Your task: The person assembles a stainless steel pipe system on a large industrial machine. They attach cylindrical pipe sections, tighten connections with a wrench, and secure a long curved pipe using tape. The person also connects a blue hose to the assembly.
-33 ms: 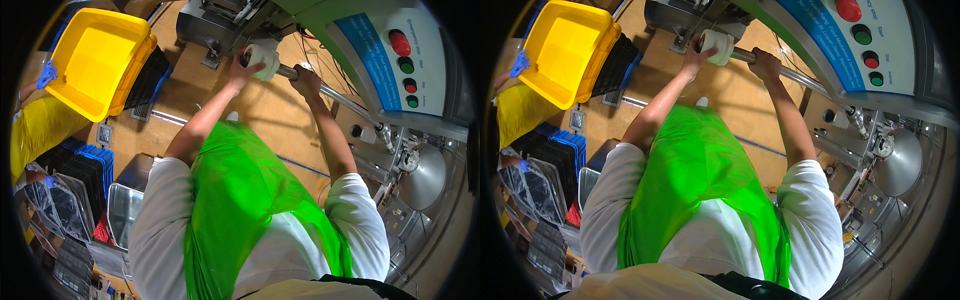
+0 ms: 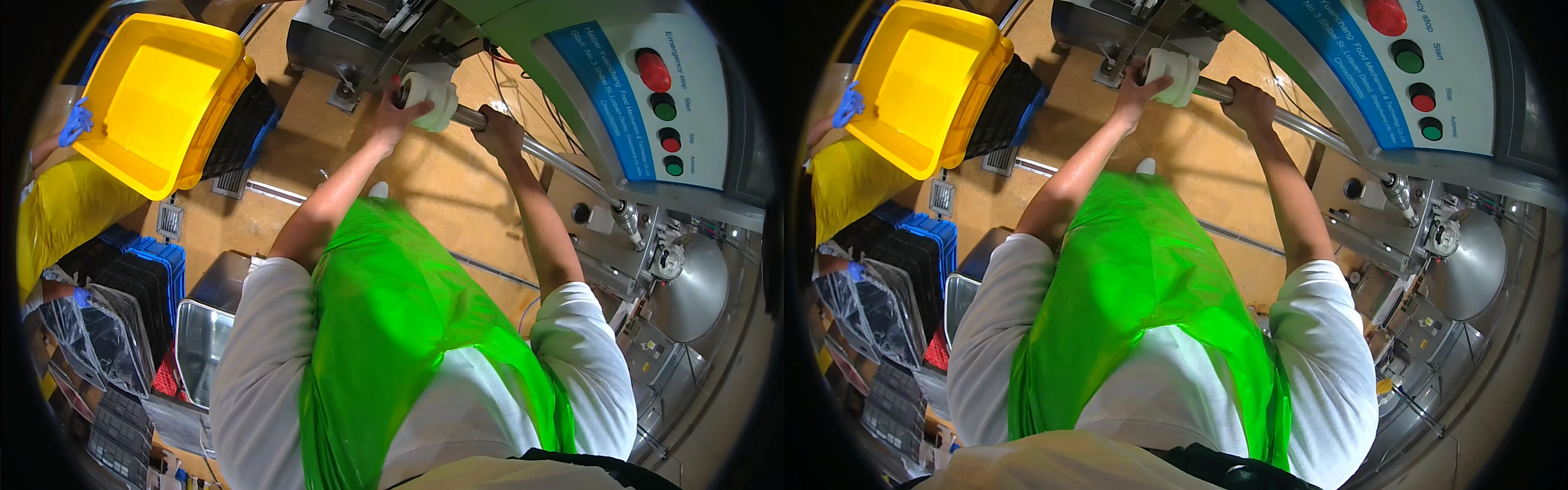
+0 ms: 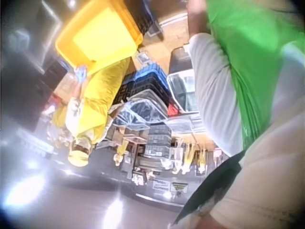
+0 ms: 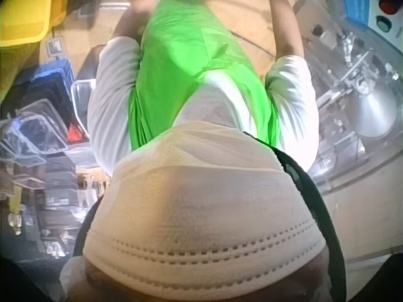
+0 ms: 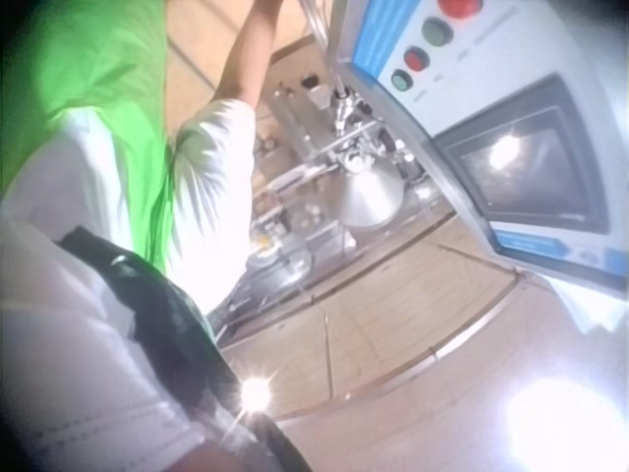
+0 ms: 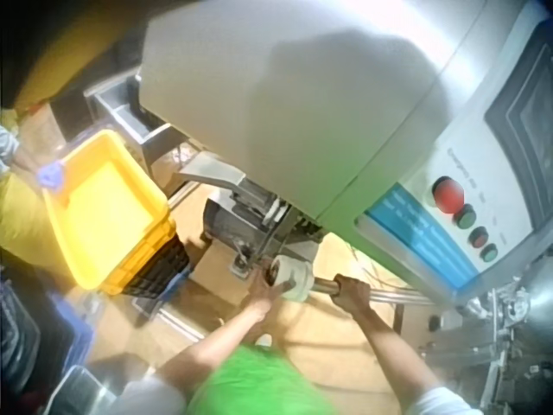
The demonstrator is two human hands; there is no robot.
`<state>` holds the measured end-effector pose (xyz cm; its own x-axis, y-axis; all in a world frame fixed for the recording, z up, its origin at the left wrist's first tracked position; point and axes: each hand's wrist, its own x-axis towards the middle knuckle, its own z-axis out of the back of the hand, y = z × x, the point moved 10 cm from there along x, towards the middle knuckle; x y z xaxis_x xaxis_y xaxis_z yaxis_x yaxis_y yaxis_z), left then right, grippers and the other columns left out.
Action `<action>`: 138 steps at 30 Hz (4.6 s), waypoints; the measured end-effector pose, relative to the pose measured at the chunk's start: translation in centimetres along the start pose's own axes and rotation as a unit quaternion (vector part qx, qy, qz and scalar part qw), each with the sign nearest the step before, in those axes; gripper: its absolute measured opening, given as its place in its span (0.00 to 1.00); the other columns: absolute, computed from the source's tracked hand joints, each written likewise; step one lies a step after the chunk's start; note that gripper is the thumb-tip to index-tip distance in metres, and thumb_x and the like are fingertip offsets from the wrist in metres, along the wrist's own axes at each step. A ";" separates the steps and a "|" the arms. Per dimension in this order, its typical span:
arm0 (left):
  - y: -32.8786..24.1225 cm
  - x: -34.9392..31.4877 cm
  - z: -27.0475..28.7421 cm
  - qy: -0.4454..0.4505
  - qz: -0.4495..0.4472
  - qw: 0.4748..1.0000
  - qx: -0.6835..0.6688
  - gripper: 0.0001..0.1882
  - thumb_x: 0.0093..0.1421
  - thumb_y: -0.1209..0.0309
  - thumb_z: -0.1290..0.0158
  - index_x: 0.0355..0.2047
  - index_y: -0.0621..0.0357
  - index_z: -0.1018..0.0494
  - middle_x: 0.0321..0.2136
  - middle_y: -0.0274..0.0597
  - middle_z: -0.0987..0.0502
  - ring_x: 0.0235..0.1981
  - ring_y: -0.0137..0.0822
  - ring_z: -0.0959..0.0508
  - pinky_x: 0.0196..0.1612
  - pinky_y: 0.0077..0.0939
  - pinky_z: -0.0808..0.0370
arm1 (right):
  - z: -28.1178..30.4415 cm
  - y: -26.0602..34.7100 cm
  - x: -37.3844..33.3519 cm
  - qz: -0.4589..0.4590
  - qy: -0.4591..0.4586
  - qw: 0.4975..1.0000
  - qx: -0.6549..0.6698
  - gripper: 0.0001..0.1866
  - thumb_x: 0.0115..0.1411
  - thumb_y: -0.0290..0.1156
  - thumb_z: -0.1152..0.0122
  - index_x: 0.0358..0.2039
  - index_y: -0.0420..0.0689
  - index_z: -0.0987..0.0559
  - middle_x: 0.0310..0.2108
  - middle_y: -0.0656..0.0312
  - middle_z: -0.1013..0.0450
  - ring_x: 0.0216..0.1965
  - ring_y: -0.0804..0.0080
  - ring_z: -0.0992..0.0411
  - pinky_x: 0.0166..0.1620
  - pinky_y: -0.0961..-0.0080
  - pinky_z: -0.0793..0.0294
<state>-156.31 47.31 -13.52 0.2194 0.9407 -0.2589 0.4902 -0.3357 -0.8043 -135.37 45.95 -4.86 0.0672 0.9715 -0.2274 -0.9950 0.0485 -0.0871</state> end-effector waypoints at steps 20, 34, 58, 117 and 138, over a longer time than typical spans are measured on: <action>-10.7 -0.3 12.9 -0.088 -0.131 0.987 0.030 0.27 0.56 0.66 0.41 0.53 0.64 0.34 0.44 0.43 0.26 0.46 0.33 0.26 0.52 0.28 0.30 | 1.2 1.6 0.5 0.118 -0.022 0.990 0.069 0.43 0.46 0.64 0.33 0.59 0.55 0.32 0.53 0.55 0.31 0.52 0.57 0.29 0.49 0.59 0.26; -12.8 -7.3 -2.9 0.076 -0.086 0.993 0.017 0.32 0.54 0.62 0.40 0.54 0.66 0.37 0.44 0.46 0.27 0.46 0.32 0.27 0.54 0.27 0.33 | 11.8 12.8 -7.0 0.246 -0.022 0.837 0.488 0.53 0.45 0.46 0.25 0.64 0.41 0.46 0.58 0.49 0.41 0.58 0.58 0.39 0.54 0.65 0.31; 0.2 0.7 0.1 -0.165 -0.100 0.980 -0.047 0.43 0.46 0.68 0.29 0.56 0.63 0.43 0.45 0.41 0.30 0.46 0.33 0.29 0.51 0.27 0.31 | -0.5 -5.9 -0.6 -0.037 -0.016 0.997 0.068 0.36 0.48 0.54 0.30 0.57 0.58 0.30 0.41 0.65 0.23 0.49 0.61 0.29 0.52 0.54 0.37; -22.3 -21.6 -22.4 0.341 -0.442 0.807 0.194 0.54 0.31 0.73 0.25 0.51 0.50 0.54 0.54 0.60 0.36 0.55 0.53 0.29 0.57 0.46 0.28 | 14.4 4.8 -21.1 0.298 0.168 0.294 0.892 0.66 0.44 0.82 0.55 0.69 0.41 0.51 0.67 0.49 0.46 0.66 0.57 0.43 0.67 0.57 0.43; -10.2 -0.9 7.7 -0.124 -0.210 0.962 0.122 0.29 0.55 0.62 0.38 0.51 0.68 0.34 0.43 0.43 0.26 0.43 0.31 0.27 0.49 0.24 0.31 | 1.3 -5.6 -20.0 -0.143 0.066 0.548 0.821 0.27 0.70 0.53 0.61 0.53 0.43 0.29 0.40 0.65 0.28 0.38 0.78 0.31 0.44 0.79 0.31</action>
<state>-168.04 50.30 -9.19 -0.1770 0.9840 0.0212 0.2724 0.0697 -0.9597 -131.25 26.51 1.44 0.1341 0.8494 -0.5105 0.3409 0.4441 0.8286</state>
